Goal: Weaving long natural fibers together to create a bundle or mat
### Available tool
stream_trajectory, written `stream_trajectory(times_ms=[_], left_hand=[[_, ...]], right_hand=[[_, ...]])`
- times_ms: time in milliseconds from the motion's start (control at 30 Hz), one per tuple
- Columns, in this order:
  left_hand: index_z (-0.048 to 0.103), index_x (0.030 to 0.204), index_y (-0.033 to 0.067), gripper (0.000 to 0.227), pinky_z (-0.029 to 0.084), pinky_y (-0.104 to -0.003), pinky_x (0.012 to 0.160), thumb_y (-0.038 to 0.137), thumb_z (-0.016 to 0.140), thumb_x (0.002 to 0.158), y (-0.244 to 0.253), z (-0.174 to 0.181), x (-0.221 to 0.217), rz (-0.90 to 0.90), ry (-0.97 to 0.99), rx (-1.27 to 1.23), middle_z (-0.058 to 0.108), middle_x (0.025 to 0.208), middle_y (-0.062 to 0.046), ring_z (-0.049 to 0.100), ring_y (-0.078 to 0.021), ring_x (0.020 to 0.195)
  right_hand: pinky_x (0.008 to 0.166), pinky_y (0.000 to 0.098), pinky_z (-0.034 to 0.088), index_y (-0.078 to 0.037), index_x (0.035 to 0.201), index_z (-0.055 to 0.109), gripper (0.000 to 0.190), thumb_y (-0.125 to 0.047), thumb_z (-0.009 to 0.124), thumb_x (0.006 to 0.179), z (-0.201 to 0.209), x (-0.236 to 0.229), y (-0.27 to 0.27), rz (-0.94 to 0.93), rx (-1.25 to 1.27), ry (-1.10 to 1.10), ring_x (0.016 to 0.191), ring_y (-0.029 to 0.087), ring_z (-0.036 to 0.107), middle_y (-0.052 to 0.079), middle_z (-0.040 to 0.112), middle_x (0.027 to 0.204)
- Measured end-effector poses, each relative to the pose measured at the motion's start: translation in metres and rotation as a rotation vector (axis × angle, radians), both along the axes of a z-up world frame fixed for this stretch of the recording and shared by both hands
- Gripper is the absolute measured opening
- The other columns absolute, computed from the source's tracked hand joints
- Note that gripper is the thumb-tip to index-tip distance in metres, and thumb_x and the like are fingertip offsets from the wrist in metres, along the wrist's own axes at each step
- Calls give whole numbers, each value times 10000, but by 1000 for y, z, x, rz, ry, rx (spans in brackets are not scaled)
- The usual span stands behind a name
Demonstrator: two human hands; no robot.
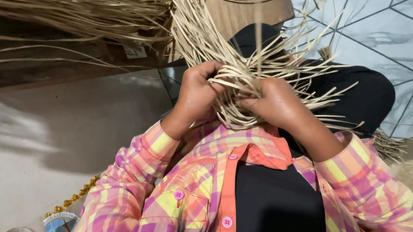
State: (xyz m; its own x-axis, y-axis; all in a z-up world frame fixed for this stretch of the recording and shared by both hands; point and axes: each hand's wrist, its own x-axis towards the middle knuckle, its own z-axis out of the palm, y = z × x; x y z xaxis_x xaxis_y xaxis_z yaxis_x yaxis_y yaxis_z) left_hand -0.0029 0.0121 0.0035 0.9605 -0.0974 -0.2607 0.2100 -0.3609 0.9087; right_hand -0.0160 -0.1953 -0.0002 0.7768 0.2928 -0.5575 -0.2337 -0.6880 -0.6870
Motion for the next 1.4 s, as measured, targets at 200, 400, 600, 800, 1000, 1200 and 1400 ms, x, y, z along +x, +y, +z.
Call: stream_trajectory(times_ms=[200,400,600,800,1000,1200,1400], left_hand=[[787,959,84,129,585,-357,752,141,831,852,2,1,-2,-8,-76,36,754,790,-133,722,-256,748],[688,1120,43,266,622,-414,744,104,717,864,-6,-21,-18,-424,-806,564,709,1035,-157,733,-355,919],[727,992,6,187,503,-353,657,85,766,827,-15,26,8,-322,-331,203,657,847,-74,612,-232,682],[713,925,10,112,501,-289,611,-58,651,861,-26,32,16,-181,-245,35,638,786,-40,578,-158,639],[713,1036,1,238,505,-284,597,-17,640,810,-29,17,23,-230,-234,135,692,807,-44,551,-142,619],[736,1051,80,147,567,-573,856,183,701,951,-2,-5,48,-146,-135,178,757,942,-238,712,-494,949],[627,1122,82,225,589,-537,796,180,685,928,60,-38,110,-57,-414,818,714,953,-186,731,-408,922]], right_hand=[[860,580,560,-112,961,804,426,-471,858,739,38,7,-12,-90,59,73,1048,457,719,195,796,902],[926,403,580,10,1015,756,210,-140,834,892,34,22,-6,-483,769,-6,940,240,727,120,778,907],[860,222,542,23,1259,643,408,14,751,865,136,33,-73,-169,833,-185,936,125,653,78,688,1105],[1353,701,422,259,1450,800,452,121,1099,1140,181,-15,-96,72,-98,-1254,1511,710,515,406,338,1656],[815,373,503,-13,1071,655,228,-226,687,1000,123,-11,-18,261,195,-824,897,284,623,113,680,1071],[763,519,507,-149,849,670,397,-435,488,1056,-2,-25,10,429,-102,-542,741,343,760,97,705,630],[609,491,524,-222,690,571,434,-450,474,1047,-18,-28,9,452,-76,-604,593,318,740,68,619,487]])
